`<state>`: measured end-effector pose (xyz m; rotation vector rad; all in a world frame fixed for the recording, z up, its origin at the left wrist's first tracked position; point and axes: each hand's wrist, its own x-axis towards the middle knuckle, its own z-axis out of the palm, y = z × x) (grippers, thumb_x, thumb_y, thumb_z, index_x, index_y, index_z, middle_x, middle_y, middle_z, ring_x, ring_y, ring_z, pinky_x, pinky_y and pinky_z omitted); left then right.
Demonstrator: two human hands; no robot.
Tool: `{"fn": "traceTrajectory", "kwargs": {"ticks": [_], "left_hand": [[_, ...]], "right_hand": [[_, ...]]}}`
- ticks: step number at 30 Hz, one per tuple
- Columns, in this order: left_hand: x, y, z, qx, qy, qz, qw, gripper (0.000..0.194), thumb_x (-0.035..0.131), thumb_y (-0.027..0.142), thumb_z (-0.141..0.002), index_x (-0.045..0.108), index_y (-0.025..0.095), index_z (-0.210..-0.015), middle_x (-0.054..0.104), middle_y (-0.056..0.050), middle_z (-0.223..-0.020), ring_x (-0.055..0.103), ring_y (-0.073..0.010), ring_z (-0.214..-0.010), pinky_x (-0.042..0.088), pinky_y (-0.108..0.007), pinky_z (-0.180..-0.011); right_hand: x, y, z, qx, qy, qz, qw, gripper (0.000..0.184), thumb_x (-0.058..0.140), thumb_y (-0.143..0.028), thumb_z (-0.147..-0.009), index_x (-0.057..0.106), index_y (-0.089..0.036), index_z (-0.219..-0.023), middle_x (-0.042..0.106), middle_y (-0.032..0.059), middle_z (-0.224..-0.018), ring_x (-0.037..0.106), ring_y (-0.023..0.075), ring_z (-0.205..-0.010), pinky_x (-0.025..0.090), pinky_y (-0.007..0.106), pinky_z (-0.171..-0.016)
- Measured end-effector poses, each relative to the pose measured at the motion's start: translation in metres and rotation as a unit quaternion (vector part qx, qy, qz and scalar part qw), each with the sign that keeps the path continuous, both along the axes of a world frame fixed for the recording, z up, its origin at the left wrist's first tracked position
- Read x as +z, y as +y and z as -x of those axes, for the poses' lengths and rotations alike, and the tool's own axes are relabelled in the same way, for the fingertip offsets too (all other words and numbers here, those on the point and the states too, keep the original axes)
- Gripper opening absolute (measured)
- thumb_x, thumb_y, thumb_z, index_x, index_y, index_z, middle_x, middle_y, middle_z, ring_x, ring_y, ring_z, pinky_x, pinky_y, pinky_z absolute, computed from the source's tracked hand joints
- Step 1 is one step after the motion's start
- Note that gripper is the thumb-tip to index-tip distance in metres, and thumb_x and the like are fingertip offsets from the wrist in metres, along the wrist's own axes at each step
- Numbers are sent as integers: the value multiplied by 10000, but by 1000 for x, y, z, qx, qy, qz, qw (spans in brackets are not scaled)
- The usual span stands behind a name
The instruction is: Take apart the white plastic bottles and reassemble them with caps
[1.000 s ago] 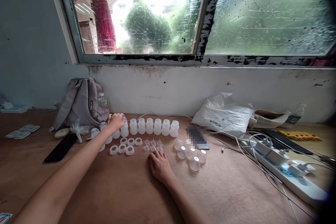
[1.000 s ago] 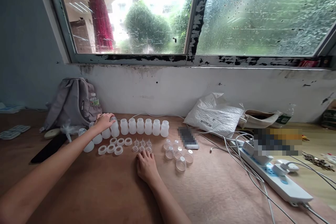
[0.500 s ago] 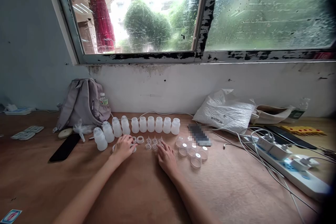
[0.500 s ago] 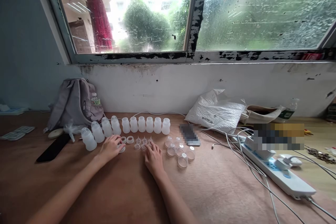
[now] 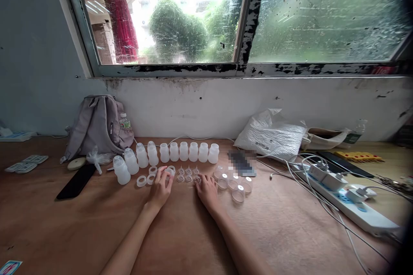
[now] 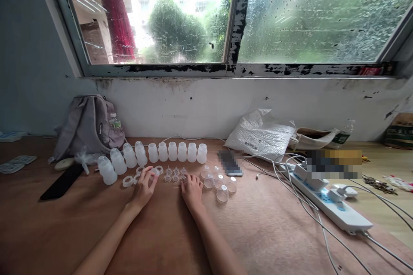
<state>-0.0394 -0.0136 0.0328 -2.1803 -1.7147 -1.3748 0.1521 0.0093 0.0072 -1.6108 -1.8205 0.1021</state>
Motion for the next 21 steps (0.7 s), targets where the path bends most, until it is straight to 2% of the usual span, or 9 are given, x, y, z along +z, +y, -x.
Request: {"fn": "traceTrajectory", "kwargs": {"ticks": [4,8,11,13,16,21], "left_hand": [[9,-1,-30,-68,-68,-4,995,155,411,264,-825,445,223,-971,513,-70,-1077,494,-191,-1036,413,-349,-871],[0,-6,-41,-90,-109,14,990,255,449,288,-807,412,235,-1054,549,-55,-1022,540,-180,-948,443,-337,-828],[-3,-12,-40,-120,-99,26,987,256,469,293,-792,435,231,-1038,560,-55,-1002,548,-177,-918,451,-325,-812],[-2,-16,-39,-144,-82,28,986,260,481,285,-784,449,228,-1035,558,-59,-1011,535,-182,-950,438,-327,-840],[1,-16,-40,-164,-57,27,984,291,496,266,-776,459,222,-1061,546,-65,-1052,507,-188,-1010,411,-335,-888],[-6,-8,-40,-174,-33,57,983,358,516,266,-768,450,230,-1119,531,-61,-1087,492,-193,-1041,409,-347,-900]], "right_hand": [[6,-3,-2,32,23,-17,999,158,423,-231,-797,537,-192,-898,608,65,-910,501,225,-902,327,366,-787],[14,-16,1,137,13,-31,990,109,458,-235,-778,535,-209,-849,604,36,-873,506,188,-872,345,323,-794],[15,-24,7,172,-33,-23,984,117,482,-211,-745,540,-219,-846,585,40,-900,483,204,-900,335,339,-809],[15,-25,9,173,-26,-25,984,202,476,-184,-727,528,-218,-919,562,49,-966,461,212,-947,328,350,-829],[12,-19,7,145,39,-29,988,306,433,-110,-685,505,-192,-971,552,57,-980,456,205,-957,342,341,-834],[8,-9,-1,63,125,-43,989,303,378,-87,-666,518,-164,-923,578,72,-931,487,207,-883,374,350,-806]]}}
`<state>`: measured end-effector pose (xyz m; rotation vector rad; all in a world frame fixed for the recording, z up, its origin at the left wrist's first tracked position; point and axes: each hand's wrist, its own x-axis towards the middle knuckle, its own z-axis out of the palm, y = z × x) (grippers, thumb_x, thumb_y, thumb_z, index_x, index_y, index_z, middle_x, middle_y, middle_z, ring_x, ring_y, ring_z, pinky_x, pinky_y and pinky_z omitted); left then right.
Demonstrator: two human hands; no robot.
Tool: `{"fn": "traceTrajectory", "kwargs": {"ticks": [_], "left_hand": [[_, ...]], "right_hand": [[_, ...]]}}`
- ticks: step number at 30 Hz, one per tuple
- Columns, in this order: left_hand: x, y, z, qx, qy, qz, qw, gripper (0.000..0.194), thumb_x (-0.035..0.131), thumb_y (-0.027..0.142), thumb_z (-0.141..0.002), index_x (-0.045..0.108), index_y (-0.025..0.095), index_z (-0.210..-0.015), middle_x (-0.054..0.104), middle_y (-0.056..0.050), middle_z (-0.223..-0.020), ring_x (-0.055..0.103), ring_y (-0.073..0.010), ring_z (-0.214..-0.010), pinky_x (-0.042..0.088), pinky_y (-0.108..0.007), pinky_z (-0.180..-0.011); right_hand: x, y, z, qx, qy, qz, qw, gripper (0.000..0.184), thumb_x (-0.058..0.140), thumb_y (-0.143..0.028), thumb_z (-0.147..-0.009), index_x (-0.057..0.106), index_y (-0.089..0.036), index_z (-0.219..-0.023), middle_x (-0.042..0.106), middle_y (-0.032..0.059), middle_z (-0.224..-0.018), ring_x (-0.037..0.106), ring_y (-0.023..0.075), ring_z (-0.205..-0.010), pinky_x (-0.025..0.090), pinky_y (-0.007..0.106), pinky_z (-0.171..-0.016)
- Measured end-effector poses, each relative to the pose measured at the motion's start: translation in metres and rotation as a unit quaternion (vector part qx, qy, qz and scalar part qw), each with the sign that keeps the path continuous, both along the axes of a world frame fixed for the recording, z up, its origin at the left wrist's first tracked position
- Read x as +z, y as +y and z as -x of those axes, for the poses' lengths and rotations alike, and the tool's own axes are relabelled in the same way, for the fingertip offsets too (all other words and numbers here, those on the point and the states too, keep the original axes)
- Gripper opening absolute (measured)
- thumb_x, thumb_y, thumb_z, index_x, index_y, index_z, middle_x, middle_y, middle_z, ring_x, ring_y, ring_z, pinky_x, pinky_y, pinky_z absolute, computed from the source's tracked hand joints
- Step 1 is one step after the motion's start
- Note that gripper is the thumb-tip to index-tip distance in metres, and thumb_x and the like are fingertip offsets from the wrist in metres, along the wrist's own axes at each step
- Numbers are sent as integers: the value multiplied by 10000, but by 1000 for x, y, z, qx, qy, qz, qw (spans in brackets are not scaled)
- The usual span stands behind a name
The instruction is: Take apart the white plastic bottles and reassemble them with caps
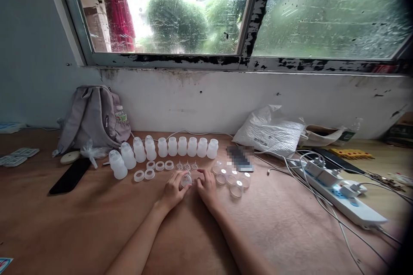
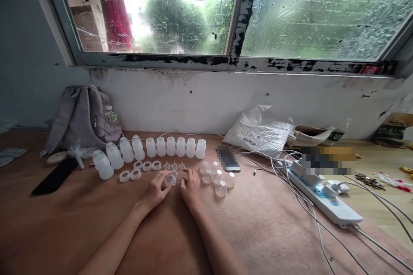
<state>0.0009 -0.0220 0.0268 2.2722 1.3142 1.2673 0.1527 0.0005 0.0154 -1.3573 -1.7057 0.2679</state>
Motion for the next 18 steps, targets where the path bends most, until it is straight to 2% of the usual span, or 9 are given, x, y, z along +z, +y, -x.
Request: {"fn": "traceTrajectory", "kwargs": {"ticks": [4,8,11,14,16,18], "left_hand": [[-5,2,1,-31,48,46,997,395,510,281,-775,433,244,-1161,530,-65,-1090,492,-201,-1035,414,-369,-890],[-5,2,1,-14,84,43,995,419,547,336,-744,456,247,-1143,515,-67,-1103,490,-220,-1025,409,-384,-881],[-4,2,-1,34,66,28,997,305,488,355,-780,510,241,-1062,511,-60,-1064,501,-207,-993,420,-356,-848],[-4,4,-2,37,49,37,997,175,437,315,-809,564,226,-889,567,-45,-901,522,-194,-894,426,-341,-797],[-4,5,-3,31,8,61,998,164,421,301,-816,564,221,-805,587,-38,-820,526,-192,-838,424,-332,-764],[-5,5,-3,42,-48,89,994,186,393,308,-827,548,218,-776,589,-28,-761,537,-179,-758,427,-314,-716]], "right_hand": [[-3,1,1,-8,-20,10,1000,284,387,-93,-656,536,-163,-887,594,70,-906,496,211,-866,380,348,-790],[-6,0,4,0,-42,9,999,282,402,-102,-660,540,-168,-897,592,60,-912,500,201,-860,383,329,-775],[-7,-1,4,5,-46,13,999,280,404,-105,-667,542,-177,-899,593,58,-909,504,201,-861,381,330,-772],[-5,-2,4,16,-52,22,998,272,409,-104,-664,545,-185,-884,599,52,-895,508,199,-866,381,337,-780],[-3,-4,4,40,-46,24,998,281,406,-93,-653,539,-186,-882,602,47,-890,513,192,-869,388,331,-784],[0,-7,6,93,-31,16,995,315,399,-75,-643,525,-186,-909,602,40,-899,524,173,-862,404,302,-776]]}}
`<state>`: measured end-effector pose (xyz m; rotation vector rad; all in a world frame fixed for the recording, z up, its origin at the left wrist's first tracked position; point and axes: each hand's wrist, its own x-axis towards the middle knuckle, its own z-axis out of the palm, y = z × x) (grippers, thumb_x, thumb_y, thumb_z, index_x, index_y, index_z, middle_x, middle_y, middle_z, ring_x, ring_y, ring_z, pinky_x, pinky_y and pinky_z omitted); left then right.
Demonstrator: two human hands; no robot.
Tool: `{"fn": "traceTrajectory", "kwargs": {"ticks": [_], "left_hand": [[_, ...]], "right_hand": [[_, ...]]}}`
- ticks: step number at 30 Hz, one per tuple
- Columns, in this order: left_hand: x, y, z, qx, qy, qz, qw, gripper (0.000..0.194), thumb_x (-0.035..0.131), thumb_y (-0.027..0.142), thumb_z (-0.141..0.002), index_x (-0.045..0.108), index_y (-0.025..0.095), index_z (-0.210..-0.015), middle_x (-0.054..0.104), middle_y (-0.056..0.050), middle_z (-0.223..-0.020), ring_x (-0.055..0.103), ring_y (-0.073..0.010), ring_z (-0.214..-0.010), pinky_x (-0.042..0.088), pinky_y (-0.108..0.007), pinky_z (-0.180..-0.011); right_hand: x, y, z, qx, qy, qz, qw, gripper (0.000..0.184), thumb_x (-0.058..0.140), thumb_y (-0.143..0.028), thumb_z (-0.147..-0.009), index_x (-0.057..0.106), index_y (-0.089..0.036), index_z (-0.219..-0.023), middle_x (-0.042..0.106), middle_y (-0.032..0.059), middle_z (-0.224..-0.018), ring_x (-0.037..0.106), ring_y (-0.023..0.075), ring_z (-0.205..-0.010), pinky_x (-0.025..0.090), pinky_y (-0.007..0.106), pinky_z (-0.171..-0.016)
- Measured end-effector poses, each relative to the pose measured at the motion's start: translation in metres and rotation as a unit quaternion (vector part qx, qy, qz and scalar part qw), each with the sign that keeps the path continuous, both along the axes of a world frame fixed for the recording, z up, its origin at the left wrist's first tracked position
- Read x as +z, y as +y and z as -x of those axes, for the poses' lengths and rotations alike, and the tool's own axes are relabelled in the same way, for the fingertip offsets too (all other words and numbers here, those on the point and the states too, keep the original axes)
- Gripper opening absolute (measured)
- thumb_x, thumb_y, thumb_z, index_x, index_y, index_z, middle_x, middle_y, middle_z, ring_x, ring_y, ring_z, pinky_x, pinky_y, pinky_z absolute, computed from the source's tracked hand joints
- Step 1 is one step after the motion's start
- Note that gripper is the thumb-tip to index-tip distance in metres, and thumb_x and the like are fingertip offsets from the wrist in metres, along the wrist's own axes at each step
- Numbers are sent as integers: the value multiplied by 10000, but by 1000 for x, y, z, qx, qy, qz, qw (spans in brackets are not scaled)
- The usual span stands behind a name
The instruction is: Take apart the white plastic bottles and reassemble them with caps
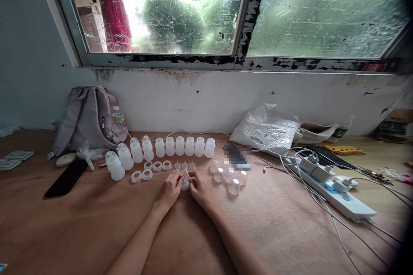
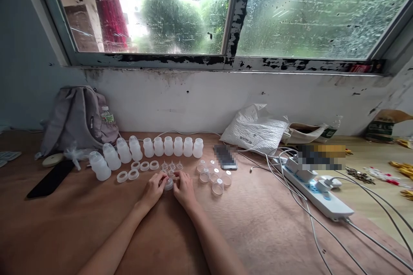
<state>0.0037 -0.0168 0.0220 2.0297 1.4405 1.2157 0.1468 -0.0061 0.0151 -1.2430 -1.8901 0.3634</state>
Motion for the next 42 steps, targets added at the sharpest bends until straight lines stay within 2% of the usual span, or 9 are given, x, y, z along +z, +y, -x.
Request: {"fn": "traceTrajectory", "kwargs": {"ticks": [2,4,7,12,15,19,28,35,42], "left_hand": [[-1,1,0,18,-41,21,999,209,359,326,-838,530,216,-788,579,-12,-699,539,-155,-652,435,-284,-641],[-2,1,1,23,-59,33,997,235,332,345,-846,518,209,-798,573,-5,-668,538,-137,-588,440,-255,-576],[-1,1,-1,16,-82,52,995,274,315,375,-848,515,197,-792,585,-12,-682,557,-129,-582,452,-226,-519],[6,-8,-10,-4,-151,94,984,312,281,392,-854,489,202,-988,585,2,-651,558,-121,-525,461,-223,-472],[10,-17,-14,-29,-98,69,992,287,316,369,-849,517,209,-978,612,-6,-653,582,-135,-556,473,-246,-548],[11,-22,-16,-32,-28,37,998,281,326,326,-852,484,220,-1060,647,-18,-725,619,-159,-655,479,-266,-631],[10,-20,-10,-45,69,-8,997,285,382,223,-808,465,236,-1081,644,-34,-951,618,-173,-819,472,-267,-710],[9,-19,-9,-30,119,-8,992,383,431,133,-725,451,214,-1098,650,-25,-899,618,-168,-760,466,-252,-670],[6,-18,-12,4,119,1,993,320,415,151,-752,485,217,-1058,654,-19,-841,615,-159,-719,443,-238,-640]], "right_hand": [[2,-4,3,61,20,-8,998,355,393,-67,-648,504,-192,-962,598,27,-908,540,141,-812,425,256,-736],[4,-7,6,92,36,-11,995,338,401,-92,-682,490,-196,-991,596,18,-889,546,116,-724,439,223,-669],[3,-9,10,60,50,-9,997,186,425,-169,-731,503,-191,-898,584,14,-796,521,107,-610,431,217,-584],[3,-9,10,-22,47,-3,999,7,450,-202,-717,453,-203,-711,528,-5,-687,477,113,-563,402,229,-552],[7,-9,8,-50,55,11,997,57,445,-227,-730,432,-209,-677,509,-11,-657,461,118,-551,385,229,-530],[10,-8,4,-59,76,25,995,101,454,-230,-716,402,-214,-631,493,-20,-609,459,125,-548,368,228,-512],[1,-3,4,-65,97,63,991,128,484,-230,-665,385,-212,-585,503,-33,-558,455,118,-521,337,213,-482],[4,-4,6,-87,88,85,989,143,501,-239,-639,381,-207,-568,496,-38,-541,446,109,-507,312,204,-469],[2,-3,8,-99,66,92,989,152,485,-236,-638,360,-206,-557,482,-41,-531,437,109,-502,296,205,-474]]}}
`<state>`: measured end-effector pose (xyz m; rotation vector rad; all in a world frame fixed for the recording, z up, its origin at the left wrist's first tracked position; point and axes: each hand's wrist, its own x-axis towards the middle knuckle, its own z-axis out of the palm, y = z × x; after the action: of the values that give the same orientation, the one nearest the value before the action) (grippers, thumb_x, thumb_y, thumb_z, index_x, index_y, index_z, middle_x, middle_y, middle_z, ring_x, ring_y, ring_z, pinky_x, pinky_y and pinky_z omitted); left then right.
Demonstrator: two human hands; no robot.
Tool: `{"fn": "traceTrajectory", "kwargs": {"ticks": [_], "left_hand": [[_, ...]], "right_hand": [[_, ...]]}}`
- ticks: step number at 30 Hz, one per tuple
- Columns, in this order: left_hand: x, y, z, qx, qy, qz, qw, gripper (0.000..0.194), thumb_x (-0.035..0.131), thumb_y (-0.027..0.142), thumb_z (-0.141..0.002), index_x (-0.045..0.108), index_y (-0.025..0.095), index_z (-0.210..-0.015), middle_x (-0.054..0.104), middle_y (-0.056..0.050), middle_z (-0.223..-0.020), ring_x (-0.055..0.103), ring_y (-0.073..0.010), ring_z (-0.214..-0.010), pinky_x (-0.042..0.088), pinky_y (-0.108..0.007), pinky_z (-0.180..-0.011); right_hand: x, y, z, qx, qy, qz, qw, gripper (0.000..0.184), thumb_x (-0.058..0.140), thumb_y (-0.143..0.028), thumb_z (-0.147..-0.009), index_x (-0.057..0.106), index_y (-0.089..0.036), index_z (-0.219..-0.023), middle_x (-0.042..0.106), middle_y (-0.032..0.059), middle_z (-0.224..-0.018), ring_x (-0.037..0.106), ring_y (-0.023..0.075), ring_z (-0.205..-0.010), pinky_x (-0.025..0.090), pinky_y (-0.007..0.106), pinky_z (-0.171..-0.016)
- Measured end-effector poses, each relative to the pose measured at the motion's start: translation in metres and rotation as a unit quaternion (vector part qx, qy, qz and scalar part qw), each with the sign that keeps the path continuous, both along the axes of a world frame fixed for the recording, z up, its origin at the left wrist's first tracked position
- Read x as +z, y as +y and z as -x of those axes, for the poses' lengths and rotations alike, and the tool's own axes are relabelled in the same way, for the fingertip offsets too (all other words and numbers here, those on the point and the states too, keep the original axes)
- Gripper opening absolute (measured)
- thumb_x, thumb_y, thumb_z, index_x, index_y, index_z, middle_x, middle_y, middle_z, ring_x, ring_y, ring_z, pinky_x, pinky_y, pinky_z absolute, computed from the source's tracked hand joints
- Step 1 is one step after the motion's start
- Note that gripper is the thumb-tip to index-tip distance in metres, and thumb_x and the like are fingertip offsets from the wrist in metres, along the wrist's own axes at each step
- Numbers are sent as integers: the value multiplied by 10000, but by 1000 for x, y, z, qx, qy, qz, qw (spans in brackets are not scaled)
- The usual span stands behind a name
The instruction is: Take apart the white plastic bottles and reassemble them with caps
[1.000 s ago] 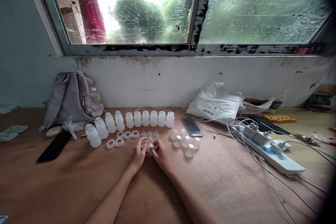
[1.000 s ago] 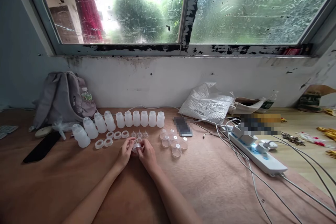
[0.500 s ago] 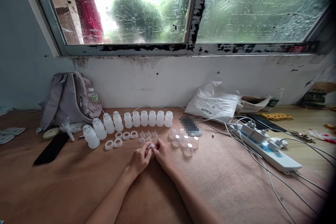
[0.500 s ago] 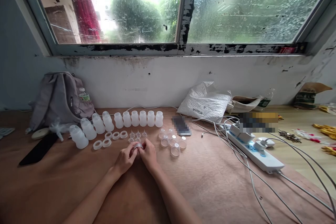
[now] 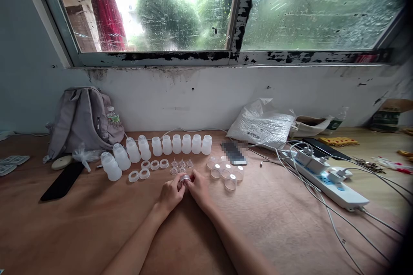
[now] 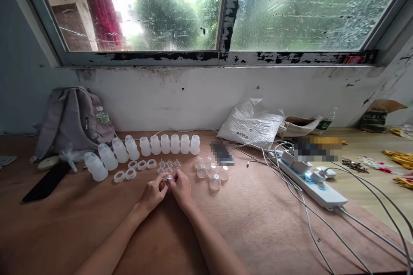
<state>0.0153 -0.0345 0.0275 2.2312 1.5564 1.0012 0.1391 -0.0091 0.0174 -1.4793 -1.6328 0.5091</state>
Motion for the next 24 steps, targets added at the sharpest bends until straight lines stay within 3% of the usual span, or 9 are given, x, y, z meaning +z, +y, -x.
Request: {"fn": "traceTrajectory", "kwargs": {"ticks": [6,9,14,16,19,22,24], "left_hand": [[-2,2,-3,35,-31,21,999,267,414,188,-771,521,227,-1012,641,6,-702,600,-137,-622,418,-217,-583],[-3,2,-5,40,-74,37,996,262,422,193,-766,522,232,-1005,647,5,-732,599,-133,-628,413,-211,-562],[-5,4,-4,22,-162,51,985,265,434,200,-758,506,244,-1010,652,-11,-860,611,-142,-718,430,-223,-605],[-6,7,-2,31,-199,70,977,241,439,213,-755,507,234,-985,648,-4,-779,599,-130,-603,427,-224,-564],[-5,11,1,42,-316,126,939,203,438,278,-762,497,218,-947,575,41,-600,453,-78,-360,365,-206,-427],[0,13,1,24,-444,176,878,220,431,370,-763,476,212,-909,521,53,-611,373,-46,-340,291,-178,-364],[4,12,1,6,-472,202,858,253,421,414,-758,470,206,-893,492,55,-612,347,-34,-343,246,-163,-345]], "right_hand": [[0,0,2,1,-12,-24,1000,160,470,-249,-659,352,-209,-559,456,-45,-523,421,109,-495,293,208,-472],[0,1,2,15,-8,-35,999,131,465,-243,-673,380,-208,-580,461,-44,-530,432,110,-497,310,209,-480],[5,-1,-1,73,21,-37,996,43,496,-239,-696,477,-202,-707,509,-38,-561,476,113,-508,353,207,-496],[8,-4,-2,106,41,-38,993,93,494,-269,-729,512,-198,-787,528,-33,-570,485,111,-496,370,209,-495],[11,-6,-2,139,87,-45,985,176,419,-304,-803,537,-199,-882,567,-7,-648,509,116,-523,402,217,-510],[13,-6,-2,136,111,-56,983,222,377,-305,-831,542,-203,-939,569,23,-759,526,128,-593,425,228,-528],[13,-5,-1,137,101,-71,983,201,408,-300,-821,553,-198,-915,545,31,-793,517,125,-602,433,233,-543]]}}
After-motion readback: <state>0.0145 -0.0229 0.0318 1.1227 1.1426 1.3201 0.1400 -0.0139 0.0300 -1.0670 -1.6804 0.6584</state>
